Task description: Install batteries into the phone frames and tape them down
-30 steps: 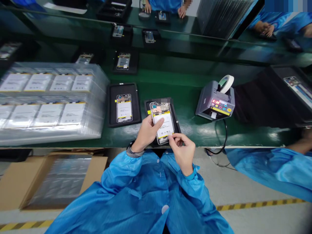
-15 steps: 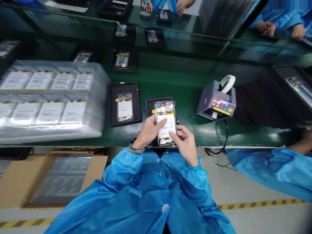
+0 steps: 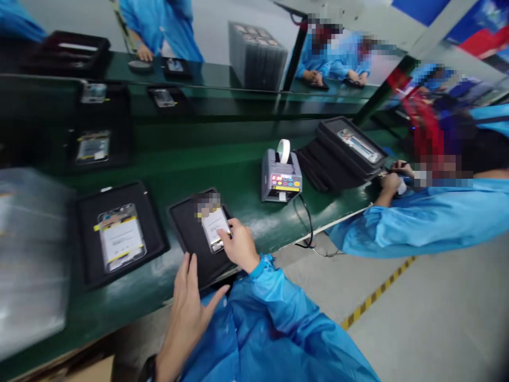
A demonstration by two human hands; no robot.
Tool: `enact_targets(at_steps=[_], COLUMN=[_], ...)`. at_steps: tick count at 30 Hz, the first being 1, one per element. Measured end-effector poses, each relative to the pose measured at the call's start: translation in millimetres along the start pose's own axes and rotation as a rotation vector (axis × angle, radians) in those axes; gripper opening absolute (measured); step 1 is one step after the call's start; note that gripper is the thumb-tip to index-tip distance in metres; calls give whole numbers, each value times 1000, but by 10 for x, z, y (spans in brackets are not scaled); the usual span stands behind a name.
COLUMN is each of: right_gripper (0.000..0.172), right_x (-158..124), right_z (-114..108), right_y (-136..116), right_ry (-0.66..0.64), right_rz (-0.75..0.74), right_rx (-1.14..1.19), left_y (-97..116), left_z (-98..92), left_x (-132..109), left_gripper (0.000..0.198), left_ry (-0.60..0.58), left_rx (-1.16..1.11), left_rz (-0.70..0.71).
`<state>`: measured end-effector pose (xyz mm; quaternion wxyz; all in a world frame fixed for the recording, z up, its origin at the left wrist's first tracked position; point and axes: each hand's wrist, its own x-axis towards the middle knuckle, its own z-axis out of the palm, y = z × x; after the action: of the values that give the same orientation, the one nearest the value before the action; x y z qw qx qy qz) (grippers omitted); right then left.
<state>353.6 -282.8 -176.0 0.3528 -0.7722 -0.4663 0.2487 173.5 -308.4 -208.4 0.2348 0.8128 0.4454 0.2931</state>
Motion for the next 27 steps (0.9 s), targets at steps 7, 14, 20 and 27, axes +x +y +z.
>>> enact_targets(at_steps=[7, 14, 20, 27], right_gripper=[32, 32, 33, 41], right_x=[182, 129, 445, 665], right_z=[-244, -1772, -3300, -3673], right_y=[-300, 133, 770, 749], right_ry=[76, 724, 1149, 1057], right_rz=[-118, -151, 427, 548], right_rx=[-525, -112, -213, -284], left_y=[-91, -310, -322, -492], left_z=[208, 111, -113, -1072], left_x=[453, 2313, 3355, 3573], left_gripper=[77, 74, 67, 58], left_ry=[-19, -203, -285, -241], left_rx=[276, 422, 532, 527], left_rz=[128, 64, -20, -27])
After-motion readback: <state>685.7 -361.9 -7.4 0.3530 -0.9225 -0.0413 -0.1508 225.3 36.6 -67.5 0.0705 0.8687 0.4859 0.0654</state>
